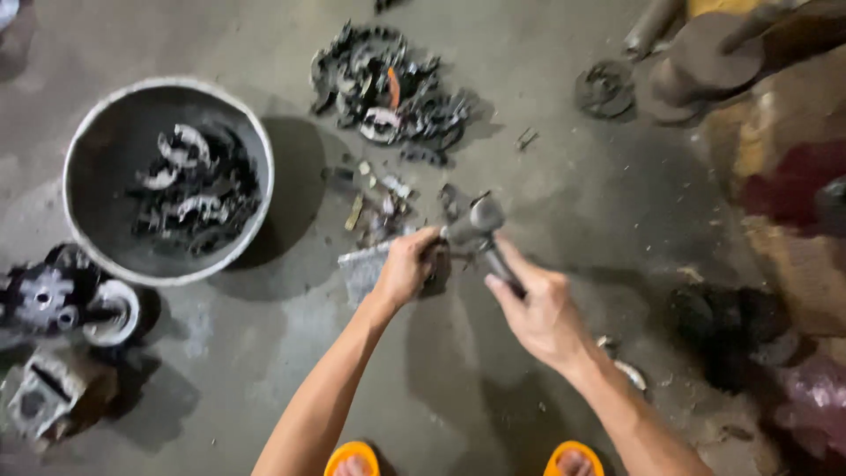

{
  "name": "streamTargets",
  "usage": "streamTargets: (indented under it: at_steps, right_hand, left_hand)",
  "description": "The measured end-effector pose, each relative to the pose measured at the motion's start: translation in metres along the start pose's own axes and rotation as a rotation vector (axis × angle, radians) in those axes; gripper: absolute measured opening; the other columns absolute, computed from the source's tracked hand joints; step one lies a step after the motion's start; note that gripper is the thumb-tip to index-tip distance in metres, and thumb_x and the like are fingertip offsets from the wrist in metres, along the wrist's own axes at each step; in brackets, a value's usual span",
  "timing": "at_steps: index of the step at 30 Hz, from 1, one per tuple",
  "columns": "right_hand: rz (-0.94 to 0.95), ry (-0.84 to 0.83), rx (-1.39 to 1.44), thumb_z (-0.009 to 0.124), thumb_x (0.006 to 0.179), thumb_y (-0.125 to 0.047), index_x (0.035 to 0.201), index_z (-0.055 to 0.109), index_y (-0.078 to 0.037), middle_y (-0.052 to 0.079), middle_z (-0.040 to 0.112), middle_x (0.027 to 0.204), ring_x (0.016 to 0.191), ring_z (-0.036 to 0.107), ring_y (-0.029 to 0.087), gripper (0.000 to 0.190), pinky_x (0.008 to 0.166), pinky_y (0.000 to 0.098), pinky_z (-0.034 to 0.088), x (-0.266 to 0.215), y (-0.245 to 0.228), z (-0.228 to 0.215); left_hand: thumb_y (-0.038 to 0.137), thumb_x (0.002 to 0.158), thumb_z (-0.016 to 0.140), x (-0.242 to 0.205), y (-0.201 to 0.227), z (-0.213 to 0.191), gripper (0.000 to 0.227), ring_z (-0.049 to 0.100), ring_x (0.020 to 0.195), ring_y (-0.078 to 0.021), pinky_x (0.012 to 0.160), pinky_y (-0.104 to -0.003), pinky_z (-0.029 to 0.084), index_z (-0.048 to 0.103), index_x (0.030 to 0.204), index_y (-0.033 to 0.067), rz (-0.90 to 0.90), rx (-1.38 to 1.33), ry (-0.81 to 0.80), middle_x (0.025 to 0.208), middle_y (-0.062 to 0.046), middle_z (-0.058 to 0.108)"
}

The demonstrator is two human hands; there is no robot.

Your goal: The person sits on the floor and uses a hammer to repeatedly strike small metal parts placed on a metal block. They pick up parts from a pile on the floor, hammer them, and then toss them into a nearby metal basin.

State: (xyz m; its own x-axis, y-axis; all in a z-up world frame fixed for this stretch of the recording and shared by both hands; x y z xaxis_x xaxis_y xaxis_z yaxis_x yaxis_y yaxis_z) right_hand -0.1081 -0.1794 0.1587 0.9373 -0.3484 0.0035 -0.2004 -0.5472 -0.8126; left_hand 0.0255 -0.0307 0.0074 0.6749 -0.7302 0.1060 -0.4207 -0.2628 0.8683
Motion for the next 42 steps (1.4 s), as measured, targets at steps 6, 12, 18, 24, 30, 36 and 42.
streamTargets:
  at_steps: [6,12,18,24,30,36,42]
  right_hand:
    - [-0.075,0.174,-0.011,0.069,0.093,-0.01,0.139,0.063,-0.001,0.023,0.076,0.102,0.086,0.077,0.032,0.047,0.056,0.0372,0.06,-0.004,-0.005,-0.002]
    - [-0.01,-0.108,-0.034,0.067,0.09,-0.007,0.142,0.058,-0.004,0.028,0.074,0.106,0.096,0.073,0.043,0.053,0.064,0.052,0.062,0.007,-0.007,0.002]
    - [0.009,0.116,-0.012,0.07,0.091,-0.013,0.137,0.065,-0.004,0.017,0.072,0.071,0.051,0.066,0.021,0.046,0.038,0.0346,0.046,-0.008,-0.019,-0.023]
    - [0.053,0.225,-0.053,0.078,0.086,-0.011,0.133,0.068,0.0,0.028,0.073,0.084,0.066,0.072,0.041,0.049,0.05,0.0455,0.051,-0.012,0.037,-0.008]
    - [0.307,0.149,-0.46,0.071,0.088,-0.009,0.144,0.061,-0.013,0.028,0.067,0.099,0.09,0.07,0.051,0.057,0.073,0.0589,0.055,-0.014,0.197,0.033]
    - [-0.016,0.285,-0.734,0.076,0.08,-0.016,0.105,0.074,-0.01,0.021,0.062,0.114,0.104,0.064,0.042,0.025,0.08,0.0539,0.053,-0.003,0.146,0.093]
    - [0.737,-0.105,0.081,0.072,0.089,-0.042,0.099,0.079,-0.012,0.009,0.079,0.079,0.069,0.077,0.023,0.032,0.059,0.0373,0.061,0.018,0.163,0.191]
  left_hand:
    - [-0.001,0.09,0.064,-0.006,-0.014,0.005,0.019,0.071,0.098,-0.0416,0.084,-0.05,0.058,0.07,0.106,0.0072,0.038,0.052,0.081,0.099,-0.016,0.076]
    - [-0.004,0.083,0.063,-0.017,-0.014,0.014,0.028,0.072,0.097,-0.0379,0.086,-0.047,0.058,0.069,0.105,0.0122,0.016,0.098,0.016,0.096,-0.012,0.075]
    - [0.004,0.086,0.076,-0.006,-0.019,0.001,0.014,0.073,0.09,-0.0384,0.078,-0.049,0.057,0.07,0.097,0.0103,-0.078,0.028,0.205,0.086,-0.014,0.075]
    - [0.0,0.101,0.059,-0.013,0.005,-0.046,0.008,0.065,0.08,-0.0195,0.075,-0.042,0.059,0.066,0.103,0.0026,-0.249,-0.284,0.556,0.084,-0.015,0.072]
    - [-0.001,0.094,0.072,-0.045,-0.007,-0.051,0.003,0.075,0.071,-0.0241,0.066,-0.036,0.062,0.069,0.092,0.0012,-0.309,-0.269,0.522,0.075,-0.016,0.074]
    - [0.003,0.093,0.074,-0.065,0.001,-0.074,0.002,0.071,0.073,-0.0173,0.065,-0.038,0.063,0.073,0.092,0.0017,-0.439,-0.392,0.542,0.077,-0.015,0.076]
    - [0.01,0.102,0.061,-0.082,-0.013,-0.078,0.01,0.076,0.086,-0.0235,0.076,-0.041,0.066,0.067,0.106,0.003,-0.542,-1.021,0.762,0.096,-0.011,0.074]
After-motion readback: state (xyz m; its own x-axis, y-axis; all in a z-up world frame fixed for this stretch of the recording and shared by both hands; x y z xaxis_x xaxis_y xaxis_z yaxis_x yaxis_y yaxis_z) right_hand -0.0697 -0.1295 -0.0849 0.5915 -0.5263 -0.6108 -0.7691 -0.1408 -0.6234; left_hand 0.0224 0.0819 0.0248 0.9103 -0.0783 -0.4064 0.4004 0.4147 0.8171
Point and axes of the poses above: each hand's wrist, its own x-axis towards the middle knuckle, its own z-axis out of the palm, y = z × x, the point moved 5 cm from there along x, towards the middle knuckle
